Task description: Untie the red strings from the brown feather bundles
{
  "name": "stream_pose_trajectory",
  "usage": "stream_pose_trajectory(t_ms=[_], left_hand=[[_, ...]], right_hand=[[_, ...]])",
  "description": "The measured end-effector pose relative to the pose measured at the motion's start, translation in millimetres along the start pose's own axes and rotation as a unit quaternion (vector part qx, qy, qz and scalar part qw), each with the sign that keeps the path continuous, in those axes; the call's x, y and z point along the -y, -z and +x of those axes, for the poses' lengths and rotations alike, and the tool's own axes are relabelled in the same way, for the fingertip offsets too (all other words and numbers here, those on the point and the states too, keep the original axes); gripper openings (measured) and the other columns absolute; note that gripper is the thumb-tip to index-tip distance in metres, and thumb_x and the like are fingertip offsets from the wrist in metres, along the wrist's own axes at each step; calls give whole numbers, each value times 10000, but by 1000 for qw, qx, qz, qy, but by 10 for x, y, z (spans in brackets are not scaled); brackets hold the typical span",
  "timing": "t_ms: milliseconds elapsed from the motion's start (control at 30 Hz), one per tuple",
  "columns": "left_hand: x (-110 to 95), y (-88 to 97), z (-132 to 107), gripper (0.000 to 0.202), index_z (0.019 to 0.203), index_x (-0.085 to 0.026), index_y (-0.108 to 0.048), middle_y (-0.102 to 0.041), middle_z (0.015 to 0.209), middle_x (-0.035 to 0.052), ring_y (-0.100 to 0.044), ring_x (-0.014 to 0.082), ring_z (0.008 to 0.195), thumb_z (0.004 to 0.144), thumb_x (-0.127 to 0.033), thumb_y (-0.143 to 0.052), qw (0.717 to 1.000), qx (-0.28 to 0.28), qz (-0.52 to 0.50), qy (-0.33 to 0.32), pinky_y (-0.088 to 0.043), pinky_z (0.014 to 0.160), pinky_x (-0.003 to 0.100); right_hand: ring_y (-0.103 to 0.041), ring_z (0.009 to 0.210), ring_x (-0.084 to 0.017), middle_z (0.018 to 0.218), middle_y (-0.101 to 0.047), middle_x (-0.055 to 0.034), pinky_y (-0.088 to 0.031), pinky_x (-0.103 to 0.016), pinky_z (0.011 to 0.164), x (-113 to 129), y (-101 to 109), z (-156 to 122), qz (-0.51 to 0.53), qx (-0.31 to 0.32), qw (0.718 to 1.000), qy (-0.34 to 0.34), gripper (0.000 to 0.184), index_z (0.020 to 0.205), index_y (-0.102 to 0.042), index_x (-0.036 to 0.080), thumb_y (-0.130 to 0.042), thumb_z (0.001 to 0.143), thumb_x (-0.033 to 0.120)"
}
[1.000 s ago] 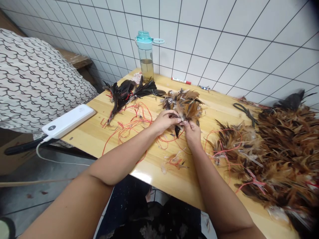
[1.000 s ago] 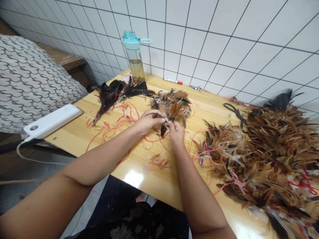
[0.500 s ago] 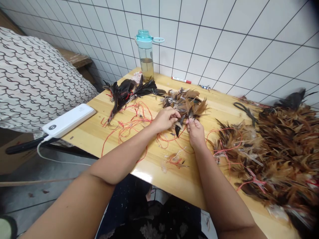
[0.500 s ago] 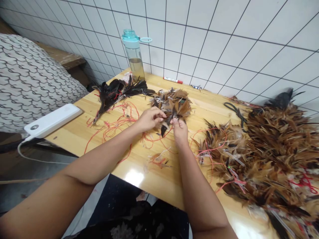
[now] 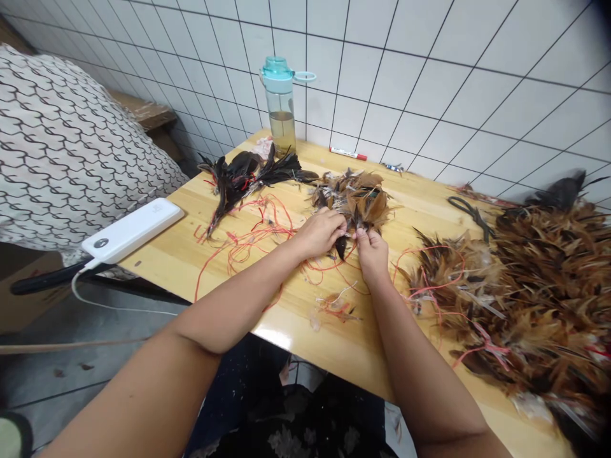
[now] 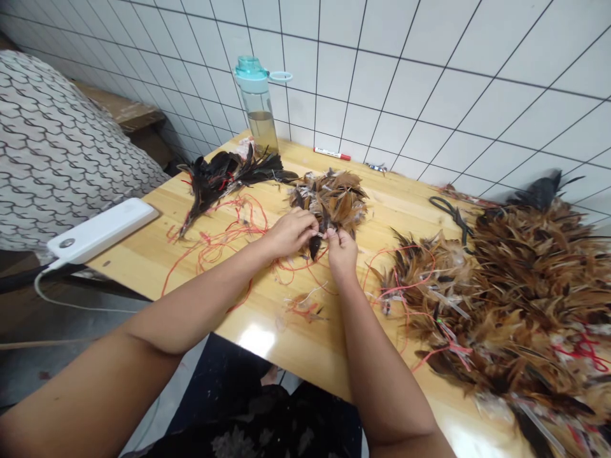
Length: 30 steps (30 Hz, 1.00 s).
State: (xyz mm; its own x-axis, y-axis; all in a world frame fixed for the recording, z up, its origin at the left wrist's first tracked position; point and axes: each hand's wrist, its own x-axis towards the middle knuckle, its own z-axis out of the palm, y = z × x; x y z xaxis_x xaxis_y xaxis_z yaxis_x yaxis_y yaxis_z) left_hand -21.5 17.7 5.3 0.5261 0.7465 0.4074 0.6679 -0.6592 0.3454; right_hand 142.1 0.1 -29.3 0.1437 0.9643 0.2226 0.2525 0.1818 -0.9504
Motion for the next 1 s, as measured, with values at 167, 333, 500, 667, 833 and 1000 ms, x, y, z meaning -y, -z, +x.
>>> stream_pose_trajectory(t_ms=[167, 333, 500, 667, 833, 1000], left_hand=[[-72, 85, 1, 184, 892, -168, -605, -629, 870, 68, -530, 191, 838, 922, -213, -429, 999, 1, 13, -36, -405, 794, 315], [-102, 128, -1, 202, 884, -165, -607, -627, 864, 71, -527, 190, 832, 931, -220, -418, 998, -14, 39, -43, -402, 793, 318], [-100, 144, 9, 245, 879, -155, -613, -629, 871, 83, -512, 198, 823, 948, -252, -399, 995, -16, 81, -48, -394, 780, 329], [-113, 132, 11, 260, 884, -149, -610, -612, 874, 96, -504, 218, 852, 950, -261, -385, 989, -17, 137, -43, -375, 772, 347], [-154, 141, 10, 226, 893, -148, -612, -607, 891, 105, -509, 224, 882, 933, -241, -410, 993, -5, 116, -34, -380, 791, 350], [-139, 205, 8, 228, 1072, -171, -594, -597, 1090, 103, -489, 226, 1044, 926, -221, -425, 993, -112, 37, -4, -379, 937, 373]], right_hand=[[-538, 682, -159, 682, -641, -27, -405, -298, 711, 43, 24, -10, -49, -32, 998, -10, 322, 666, -613, 176, -498, 808, 440], [-529, 661, -165, 673, -636, -32, -401, -295, 681, 5, 47, -2, -109, -45, 993, -3, 325, 650, -594, 191, -482, 822, 444], [-547, 667, -177, 695, -655, -49, -405, -303, 676, -16, 45, -2, -157, -7, 988, 7, 331, 646, -624, 188, -491, 825, 433], [-579, 708, -187, 709, -674, -34, -410, -309, 709, 23, 35, 2, -143, 49, 988, 40, 243, 677, -681, 210, -528, 807, 346], [-576, 720, -193, 695, -669, -22, -414, -324, 736, 12, 33, 20, -105, 67, 991, 50, 183, 646, -670, 222, -573, 768, 317], [-531, 680, -158, 675, -629, -7, -402, -300, 710, -14, 40, 23, -18, 25, 1000, 0, 278, 664, -619, 197, -553, 781, 440]])
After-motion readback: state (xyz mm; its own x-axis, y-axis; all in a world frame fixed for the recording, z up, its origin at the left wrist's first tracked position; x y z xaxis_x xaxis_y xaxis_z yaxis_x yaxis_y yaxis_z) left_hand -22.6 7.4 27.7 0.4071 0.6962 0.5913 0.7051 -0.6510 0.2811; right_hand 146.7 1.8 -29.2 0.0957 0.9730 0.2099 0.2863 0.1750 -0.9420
